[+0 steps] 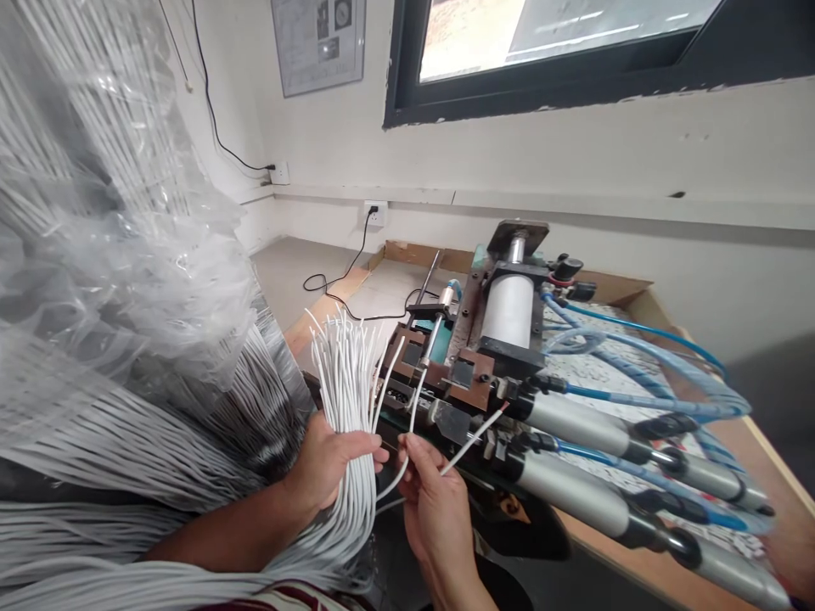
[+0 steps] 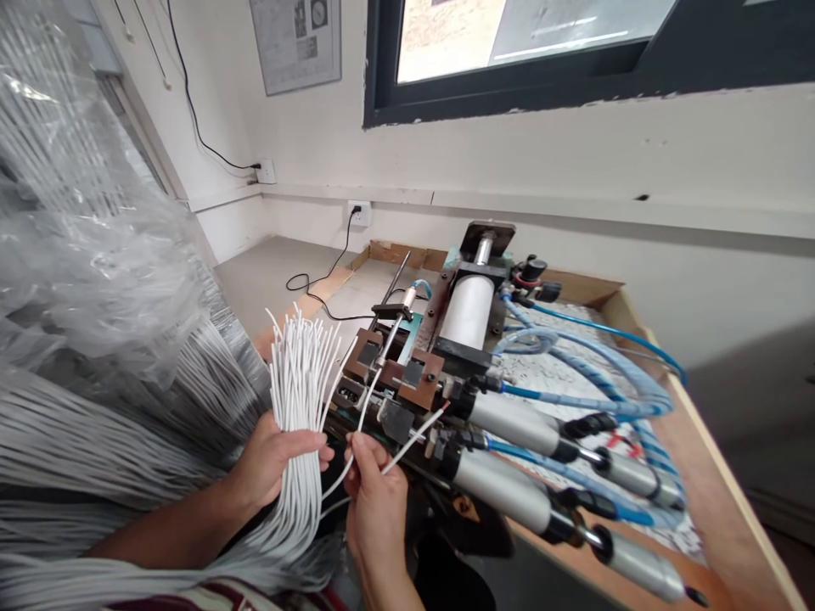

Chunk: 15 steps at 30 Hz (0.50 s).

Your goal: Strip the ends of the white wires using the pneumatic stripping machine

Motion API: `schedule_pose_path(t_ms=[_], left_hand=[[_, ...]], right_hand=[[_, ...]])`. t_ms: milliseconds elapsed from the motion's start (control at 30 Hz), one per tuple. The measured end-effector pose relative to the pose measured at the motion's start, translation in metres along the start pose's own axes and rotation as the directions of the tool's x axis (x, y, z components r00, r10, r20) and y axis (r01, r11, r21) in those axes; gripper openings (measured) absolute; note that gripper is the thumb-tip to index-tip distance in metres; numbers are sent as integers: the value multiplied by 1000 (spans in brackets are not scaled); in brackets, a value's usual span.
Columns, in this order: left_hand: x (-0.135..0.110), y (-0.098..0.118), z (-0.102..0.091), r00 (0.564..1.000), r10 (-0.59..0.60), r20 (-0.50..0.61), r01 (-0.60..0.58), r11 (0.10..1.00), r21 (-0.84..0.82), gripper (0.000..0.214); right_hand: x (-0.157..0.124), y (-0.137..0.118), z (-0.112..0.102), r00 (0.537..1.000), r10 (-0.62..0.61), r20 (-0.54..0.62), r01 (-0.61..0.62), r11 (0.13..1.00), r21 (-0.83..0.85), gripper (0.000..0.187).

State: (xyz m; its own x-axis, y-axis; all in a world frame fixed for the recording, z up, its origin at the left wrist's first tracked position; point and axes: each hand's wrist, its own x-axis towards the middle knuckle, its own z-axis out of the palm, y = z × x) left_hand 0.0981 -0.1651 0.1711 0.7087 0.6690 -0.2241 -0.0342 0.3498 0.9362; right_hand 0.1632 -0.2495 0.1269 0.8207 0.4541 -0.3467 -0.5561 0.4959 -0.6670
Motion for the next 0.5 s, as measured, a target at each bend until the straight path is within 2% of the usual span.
schedule_pose_path(t_ms=[167,300,400,500], left_hand=[[-1,0,2,1000,-2,10,2,1000,-4,27],[-2,1,4,1000,-14,3,14,1000,7,23],[-4,1,6,1000,-19,6,19,1000,-12,20],[-6,1,7,997,7,70,-5,1000,-24,16]], right_hand=[[1,-1,0,1000,20,-21,-19,999,27,35],[0,-2,3,999,35,10,-35,999,32,35],[-1,-3,7,989,61,132,-65,998,26,36],[-2,-2,11,958,97,268,-96,995,-19,32]])
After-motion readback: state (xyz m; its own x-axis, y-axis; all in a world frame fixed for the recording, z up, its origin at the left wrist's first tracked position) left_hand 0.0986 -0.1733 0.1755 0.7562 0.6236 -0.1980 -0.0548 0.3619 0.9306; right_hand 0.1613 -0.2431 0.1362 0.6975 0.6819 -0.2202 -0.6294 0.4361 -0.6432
